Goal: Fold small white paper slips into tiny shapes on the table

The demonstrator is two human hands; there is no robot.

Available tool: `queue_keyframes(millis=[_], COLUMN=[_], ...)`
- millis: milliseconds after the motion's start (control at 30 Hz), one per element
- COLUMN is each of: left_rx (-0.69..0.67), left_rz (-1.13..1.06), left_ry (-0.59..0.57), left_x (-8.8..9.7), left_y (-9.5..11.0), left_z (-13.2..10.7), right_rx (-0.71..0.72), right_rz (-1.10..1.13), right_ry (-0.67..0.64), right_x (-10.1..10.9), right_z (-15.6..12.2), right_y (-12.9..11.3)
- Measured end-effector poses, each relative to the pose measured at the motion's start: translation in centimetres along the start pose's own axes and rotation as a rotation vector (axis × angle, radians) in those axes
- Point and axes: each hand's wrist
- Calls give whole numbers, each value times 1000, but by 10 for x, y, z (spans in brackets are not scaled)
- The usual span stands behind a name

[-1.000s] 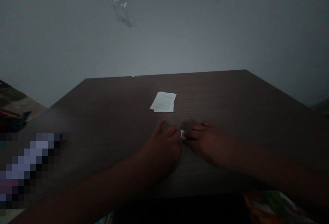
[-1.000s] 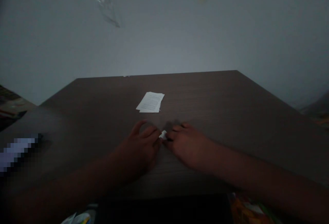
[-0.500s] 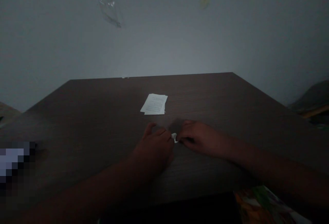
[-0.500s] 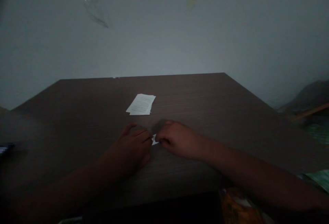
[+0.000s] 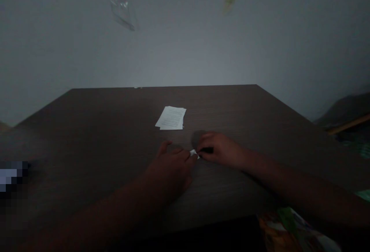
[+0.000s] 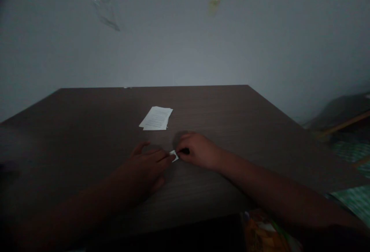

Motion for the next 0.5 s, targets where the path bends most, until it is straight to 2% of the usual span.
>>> queue_keyframes(millis=[200,500], left_rx=[-30,-31], left_rz=[62,82], left_ry=[12,-21], left_x=[-2,0], left_y=[-4,-4], left_z=[2,4], right_rx=[26,-68], right_rz=[-40,-53], right_ry=[-46,-53], right_x=[-2,-1], right_z=[0,5], right_y=[-2,-9])
Point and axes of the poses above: each hand's wrist, its own z-axis towards the middle knuckle, its own x-axis out of the back of the hand, y = z × x, and after that the axes turned 14 degrees about x, right-handed
